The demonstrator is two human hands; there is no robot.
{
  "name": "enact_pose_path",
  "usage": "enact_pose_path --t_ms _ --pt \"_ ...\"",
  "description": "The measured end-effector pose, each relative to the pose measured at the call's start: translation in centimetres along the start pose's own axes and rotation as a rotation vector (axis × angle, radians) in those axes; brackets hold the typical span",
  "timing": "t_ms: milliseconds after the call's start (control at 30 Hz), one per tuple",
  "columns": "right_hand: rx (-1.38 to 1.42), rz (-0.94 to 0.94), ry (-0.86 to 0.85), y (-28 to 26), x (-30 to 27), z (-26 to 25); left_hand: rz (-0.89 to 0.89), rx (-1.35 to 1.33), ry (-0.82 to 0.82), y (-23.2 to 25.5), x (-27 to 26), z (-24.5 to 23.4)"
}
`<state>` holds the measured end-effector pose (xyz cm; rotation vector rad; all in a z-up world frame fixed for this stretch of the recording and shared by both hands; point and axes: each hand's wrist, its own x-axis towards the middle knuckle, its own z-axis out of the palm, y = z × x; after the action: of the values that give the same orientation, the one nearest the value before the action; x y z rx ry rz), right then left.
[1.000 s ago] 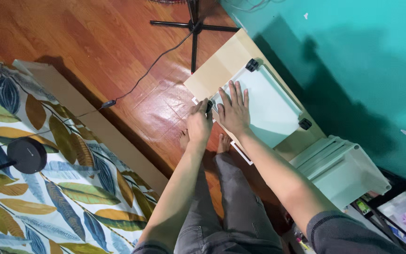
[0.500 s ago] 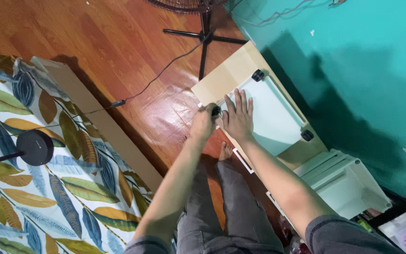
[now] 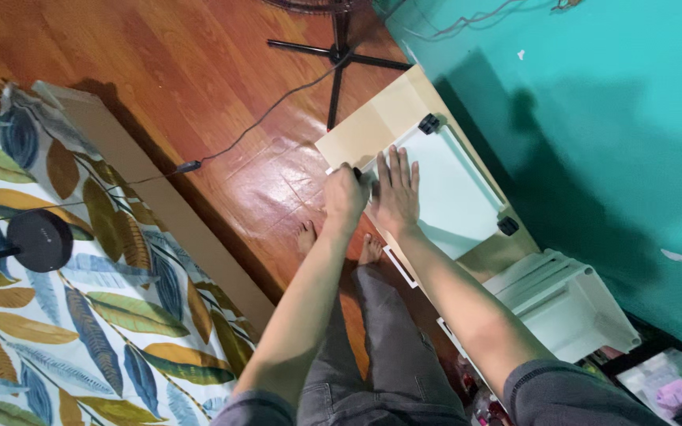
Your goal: The person assembles a modular plastic storage unit by stacking translucent trays, inserting black corner connectors, and attaching white vertical support rods. The person handles trays and connectors one at a time, aligning and pressing parts together on a wooden table.
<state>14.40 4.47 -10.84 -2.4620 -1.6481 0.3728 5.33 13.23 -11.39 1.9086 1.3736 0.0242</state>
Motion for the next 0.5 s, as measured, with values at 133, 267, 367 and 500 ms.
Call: enact_pose_path --t_ms 133,267,367,500 --pt "-0.073 0.061 -0.229 0.5 0.3 0.4 0.42 0.292 -0.184 0.1 0.4 0.1" --pt "-0.015 -0.038 -0.065 1.8 0.8 0.3 0.451 0.254 0.062 -0.1 -0.8 -1.8" --pt "-0.025 -0.059 -0.043 2.1 0.3 0.4 0.086 0.078 0.176 0.2 -1.9 -1.9" --pt "-0.085 -0.016 -0.098 1.8 0.4 0.5 -0.14 -0.056 0.113 0.8 -1.4 -0.3"
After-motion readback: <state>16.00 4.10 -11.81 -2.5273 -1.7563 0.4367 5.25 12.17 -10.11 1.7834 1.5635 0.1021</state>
